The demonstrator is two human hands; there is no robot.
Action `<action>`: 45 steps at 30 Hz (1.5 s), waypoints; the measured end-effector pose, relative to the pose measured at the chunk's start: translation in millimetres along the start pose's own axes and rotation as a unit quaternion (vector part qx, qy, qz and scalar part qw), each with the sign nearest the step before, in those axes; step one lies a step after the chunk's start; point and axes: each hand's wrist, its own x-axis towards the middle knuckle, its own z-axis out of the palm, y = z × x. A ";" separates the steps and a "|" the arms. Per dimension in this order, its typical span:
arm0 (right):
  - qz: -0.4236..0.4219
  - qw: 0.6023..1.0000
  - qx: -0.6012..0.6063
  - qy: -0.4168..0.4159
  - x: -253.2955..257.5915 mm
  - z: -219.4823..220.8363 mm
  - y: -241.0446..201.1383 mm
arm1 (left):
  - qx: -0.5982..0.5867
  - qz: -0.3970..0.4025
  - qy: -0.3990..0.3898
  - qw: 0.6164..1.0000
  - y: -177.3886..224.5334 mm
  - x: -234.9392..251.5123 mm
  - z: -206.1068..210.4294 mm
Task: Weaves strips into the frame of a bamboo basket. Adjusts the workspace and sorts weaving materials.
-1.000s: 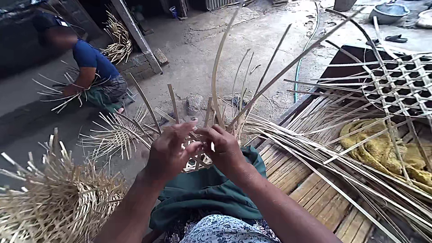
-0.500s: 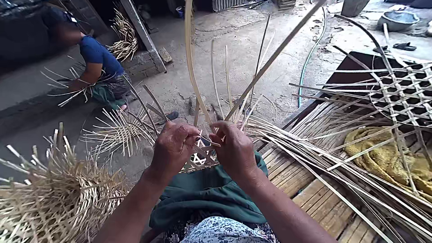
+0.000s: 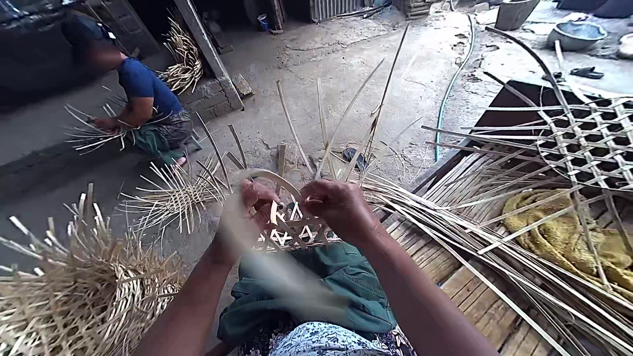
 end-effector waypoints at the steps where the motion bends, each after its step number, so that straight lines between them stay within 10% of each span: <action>1: 0.021 0.993 0.108 -0.039 7.2 -3.7 8.5 | -0.028 -0.021 0.005 0.999 -4.6 1.0 -0.6; 6: 0.037 0.942 0.316 -0.110 24.5 -7.1 32.5 | 0.107 -0.026 -0.004 0.994 -22.4 10.3 1.1; 16: 0.125 0.934 0.322 0.095 23.3 5.6 16.0 | 0.390 0.041 -0.025 0.920 6.8 11.6 19.5; 26: -0.146 0.986 -0.011 0.084 1.5 15.8 50.1 | -0.077 -0.218 -0.056 0.971 9.3 24.7 -12.5; 32: -0.076 0.992 -0.075 0.066 -3.9 21.3 44.1 | -0.157 -0.141 -0.021 0.977 -9.9 5.1 -7.0; 38: -0.056 0.996 0.004 0.065 6.1 24.1 51.9 | 0.256 0.066 -0.013 0.964 11.5 -18.9 8.8; 45: -0.053 0.985 0.154 0.062 29.6 13.8 34.8 | 0.338 0.161 -0.039 0.926 -7.2 -26.1 19.8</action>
